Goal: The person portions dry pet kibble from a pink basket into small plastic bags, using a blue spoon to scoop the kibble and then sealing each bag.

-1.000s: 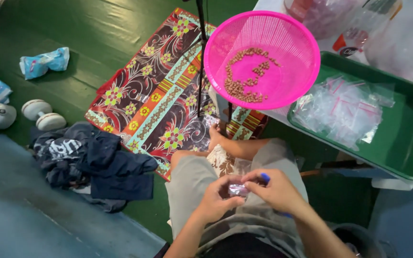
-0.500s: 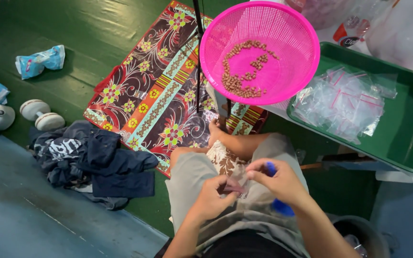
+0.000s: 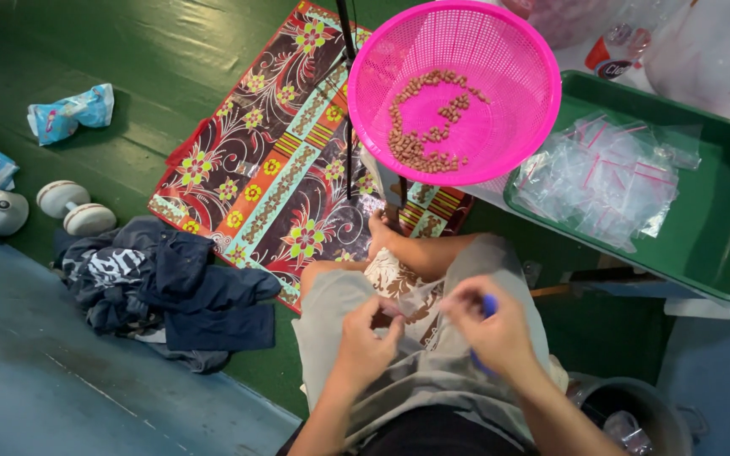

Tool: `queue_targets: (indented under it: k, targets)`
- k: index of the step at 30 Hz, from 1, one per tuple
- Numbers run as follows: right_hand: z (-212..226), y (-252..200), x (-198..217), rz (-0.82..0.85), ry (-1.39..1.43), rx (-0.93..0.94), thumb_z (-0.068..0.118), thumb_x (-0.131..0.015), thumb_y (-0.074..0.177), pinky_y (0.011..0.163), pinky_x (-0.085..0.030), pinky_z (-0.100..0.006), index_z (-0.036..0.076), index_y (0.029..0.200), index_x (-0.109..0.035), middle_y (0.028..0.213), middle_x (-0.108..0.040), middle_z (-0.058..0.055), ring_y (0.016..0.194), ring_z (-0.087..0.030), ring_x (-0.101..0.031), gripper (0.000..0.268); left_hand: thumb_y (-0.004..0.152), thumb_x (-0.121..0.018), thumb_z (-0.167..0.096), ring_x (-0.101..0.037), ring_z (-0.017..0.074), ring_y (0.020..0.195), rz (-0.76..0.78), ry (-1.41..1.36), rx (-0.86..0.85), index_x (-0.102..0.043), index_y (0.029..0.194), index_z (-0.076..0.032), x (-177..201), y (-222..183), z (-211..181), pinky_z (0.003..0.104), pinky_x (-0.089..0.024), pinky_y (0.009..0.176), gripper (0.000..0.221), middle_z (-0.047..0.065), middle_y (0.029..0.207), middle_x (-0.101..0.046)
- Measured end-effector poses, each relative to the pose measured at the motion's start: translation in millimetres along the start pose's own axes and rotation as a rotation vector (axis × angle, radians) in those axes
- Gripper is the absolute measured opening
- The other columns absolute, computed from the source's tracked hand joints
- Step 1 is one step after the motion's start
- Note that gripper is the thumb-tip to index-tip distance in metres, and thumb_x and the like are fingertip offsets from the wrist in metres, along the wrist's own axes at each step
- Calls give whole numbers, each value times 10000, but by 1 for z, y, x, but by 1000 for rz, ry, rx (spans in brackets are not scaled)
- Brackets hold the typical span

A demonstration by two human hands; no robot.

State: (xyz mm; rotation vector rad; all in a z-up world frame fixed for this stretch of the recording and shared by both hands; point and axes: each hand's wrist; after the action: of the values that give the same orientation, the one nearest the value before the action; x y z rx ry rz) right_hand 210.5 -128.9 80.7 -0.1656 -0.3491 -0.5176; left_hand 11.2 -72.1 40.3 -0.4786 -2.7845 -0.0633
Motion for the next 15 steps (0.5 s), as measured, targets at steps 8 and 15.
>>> queue_targets:
  k: [8,15]
  targets:
    - [27,-1,-12,463,-219,-167,273,-872,777,655,-503,-238,223,910,-808,833,-804,125,596,-68,-574,156,865,-745,-157,-624,162,700,167,41,-110,-650,843,-90,-4,-8,-1,301,-495,648,118,44,777,-669]
    - [24,0,-11,515,-161,-16,332,-945,692,630,-488,-244,202,796,-820,839,-837,95,629,-72,-611,208,845,-826,-227,-697,173,737,153,72,-226,-745,871,-82,3,-7,6,304,-540,704,168,37,828,-757]
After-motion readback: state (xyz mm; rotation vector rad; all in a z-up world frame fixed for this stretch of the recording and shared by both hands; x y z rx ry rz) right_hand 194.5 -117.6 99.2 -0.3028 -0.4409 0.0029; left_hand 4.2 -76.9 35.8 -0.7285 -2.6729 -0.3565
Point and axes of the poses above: each hand's wrist, its own y-axis towards the middle knuckle, its own x-axis out of the back of the hand, z = x × y
